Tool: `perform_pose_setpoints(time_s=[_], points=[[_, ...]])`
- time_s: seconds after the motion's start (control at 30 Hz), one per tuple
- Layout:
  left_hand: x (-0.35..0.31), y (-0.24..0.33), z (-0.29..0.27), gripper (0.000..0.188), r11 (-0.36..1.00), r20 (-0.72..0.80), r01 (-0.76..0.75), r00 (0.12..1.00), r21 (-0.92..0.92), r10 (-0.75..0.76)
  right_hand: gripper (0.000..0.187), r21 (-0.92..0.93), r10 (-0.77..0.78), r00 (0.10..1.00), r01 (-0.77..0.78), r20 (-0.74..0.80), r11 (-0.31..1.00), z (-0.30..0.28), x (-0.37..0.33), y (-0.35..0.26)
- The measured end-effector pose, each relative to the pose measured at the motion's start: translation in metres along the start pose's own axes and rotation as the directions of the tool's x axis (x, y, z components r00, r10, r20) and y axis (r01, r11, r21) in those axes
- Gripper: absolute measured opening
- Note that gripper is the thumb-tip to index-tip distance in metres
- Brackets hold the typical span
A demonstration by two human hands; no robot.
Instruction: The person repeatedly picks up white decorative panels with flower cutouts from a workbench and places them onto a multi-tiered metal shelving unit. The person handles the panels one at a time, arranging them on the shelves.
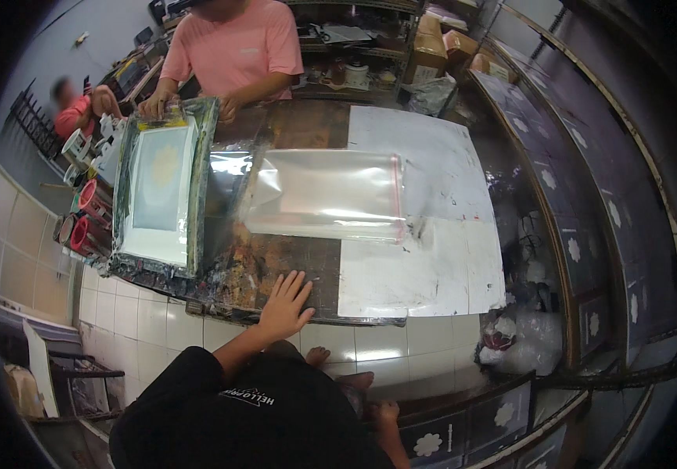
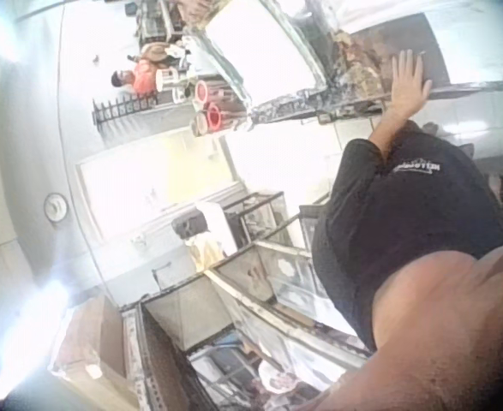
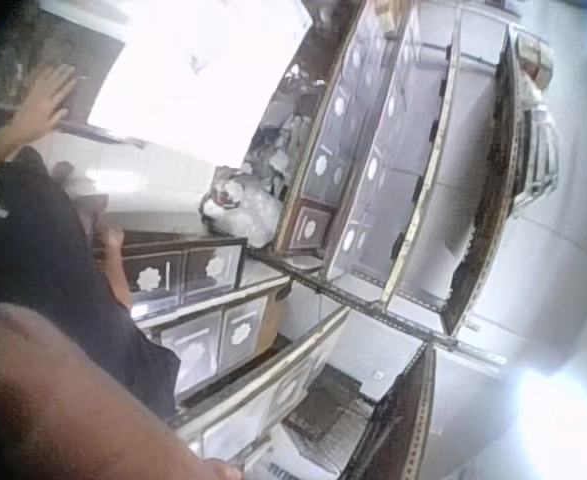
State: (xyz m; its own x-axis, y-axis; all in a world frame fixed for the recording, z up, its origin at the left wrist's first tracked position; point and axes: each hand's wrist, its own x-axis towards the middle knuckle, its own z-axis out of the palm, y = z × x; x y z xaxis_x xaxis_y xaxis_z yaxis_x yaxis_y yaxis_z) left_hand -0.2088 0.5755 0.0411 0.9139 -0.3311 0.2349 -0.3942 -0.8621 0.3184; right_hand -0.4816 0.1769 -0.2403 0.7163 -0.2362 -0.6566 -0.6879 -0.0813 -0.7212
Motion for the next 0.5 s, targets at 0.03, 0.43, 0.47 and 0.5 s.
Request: perform_pose_setpoints(time_s=[0.03,0.43,0.47,0.5], points=[[-0.003,0.0,-0.002,0.061,1.0,0.003,0.022,1.0,0.002,-0.022,0.026,-0.024,-0.023,1.0,0.023,-0.004,0.999,-0.007,0.008,0.003],[-0.002,-0.002,0.0,0.062,0.998,-0.039,0.03,0.999,-0.055,-0.032,0.032,0.125,0.131,0.989,-0.123,-0.062,0.985,0.034,0.029,-0.123],[-0.002,-0.002,0.0,0.063,0.997,-0.042,0.02,0.999,-0.068,-0.023,0.034,0.057,0.128,0.991,-0.126,-0.033,0.99,0.038,0.026,-0.124],[-0.003,-0.004,0.0,0.064,0.996,-0.043,0.02,0.999,-0.083,-0.024,0.037,-0.02,0.13,0.991,-0.13,-0.001,0.991,0.04,0.023,-0.125]])
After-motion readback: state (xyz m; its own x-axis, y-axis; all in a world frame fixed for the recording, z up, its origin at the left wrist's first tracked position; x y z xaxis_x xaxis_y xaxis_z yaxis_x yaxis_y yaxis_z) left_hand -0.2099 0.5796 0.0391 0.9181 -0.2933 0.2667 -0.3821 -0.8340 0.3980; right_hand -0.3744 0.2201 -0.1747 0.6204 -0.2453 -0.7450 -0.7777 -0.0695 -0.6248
